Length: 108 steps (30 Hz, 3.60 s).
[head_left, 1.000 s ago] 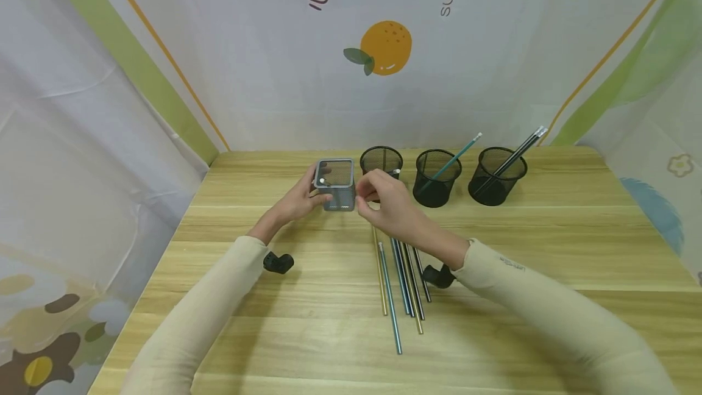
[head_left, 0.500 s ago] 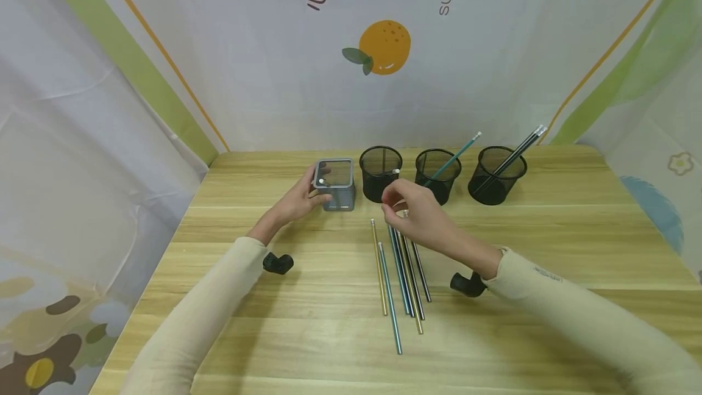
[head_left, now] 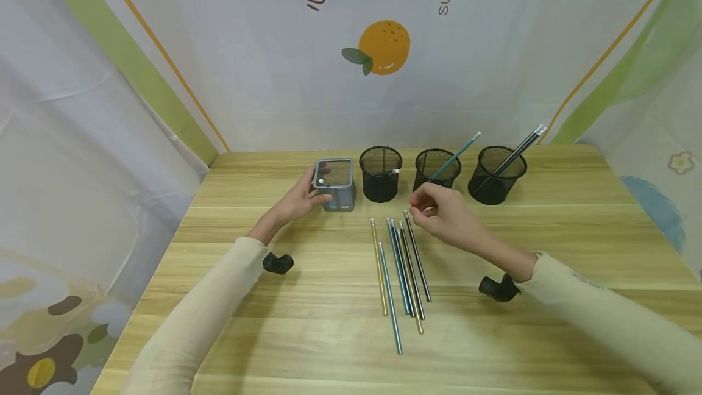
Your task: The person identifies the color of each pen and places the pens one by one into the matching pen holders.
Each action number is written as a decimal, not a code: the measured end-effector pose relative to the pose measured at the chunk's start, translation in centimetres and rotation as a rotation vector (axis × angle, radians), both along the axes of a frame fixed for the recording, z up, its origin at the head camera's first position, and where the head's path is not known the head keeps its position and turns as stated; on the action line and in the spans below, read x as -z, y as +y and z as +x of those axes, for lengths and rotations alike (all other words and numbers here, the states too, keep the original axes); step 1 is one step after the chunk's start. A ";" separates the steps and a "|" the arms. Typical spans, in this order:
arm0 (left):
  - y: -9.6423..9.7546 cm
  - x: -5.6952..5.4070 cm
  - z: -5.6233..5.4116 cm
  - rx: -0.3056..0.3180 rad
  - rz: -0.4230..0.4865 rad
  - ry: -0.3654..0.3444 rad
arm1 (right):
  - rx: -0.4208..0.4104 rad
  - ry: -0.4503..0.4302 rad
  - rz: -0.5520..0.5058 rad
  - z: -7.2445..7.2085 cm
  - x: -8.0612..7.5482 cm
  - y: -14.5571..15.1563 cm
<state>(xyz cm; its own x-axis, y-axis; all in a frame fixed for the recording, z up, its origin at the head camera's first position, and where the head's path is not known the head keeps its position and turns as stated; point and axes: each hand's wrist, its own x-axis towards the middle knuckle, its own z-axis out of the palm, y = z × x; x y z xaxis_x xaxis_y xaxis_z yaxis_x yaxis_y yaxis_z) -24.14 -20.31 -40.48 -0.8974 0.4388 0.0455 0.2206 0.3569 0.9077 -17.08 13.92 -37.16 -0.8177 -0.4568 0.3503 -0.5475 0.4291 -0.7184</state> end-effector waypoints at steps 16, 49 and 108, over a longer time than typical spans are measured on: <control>0.0 0.1 0.0 -0.001 -0.006 -0.006 | 0.057 -0.174 0.165 -0.1 0.2 2.4; -0.1 0.3 0.0 0.006 0.009 0.003 | 0.045 -0.306 0.432 -1.0 3.6 -0.9; -0.1 0.3 0.0 0.003 0.022 -0.013 | -0.043 -0.500 0.325 -0.6 1.0 1.6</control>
<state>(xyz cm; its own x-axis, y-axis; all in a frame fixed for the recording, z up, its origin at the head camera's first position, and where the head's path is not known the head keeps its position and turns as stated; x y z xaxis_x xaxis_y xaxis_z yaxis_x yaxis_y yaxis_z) -24.16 -20.45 -40.76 -0.8966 0.4406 0.0435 0.2099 0.3365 0.9180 -17.64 15.53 -38.16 -0.8259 -0.5122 -0.2358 -0.1980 0.6550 -0.7293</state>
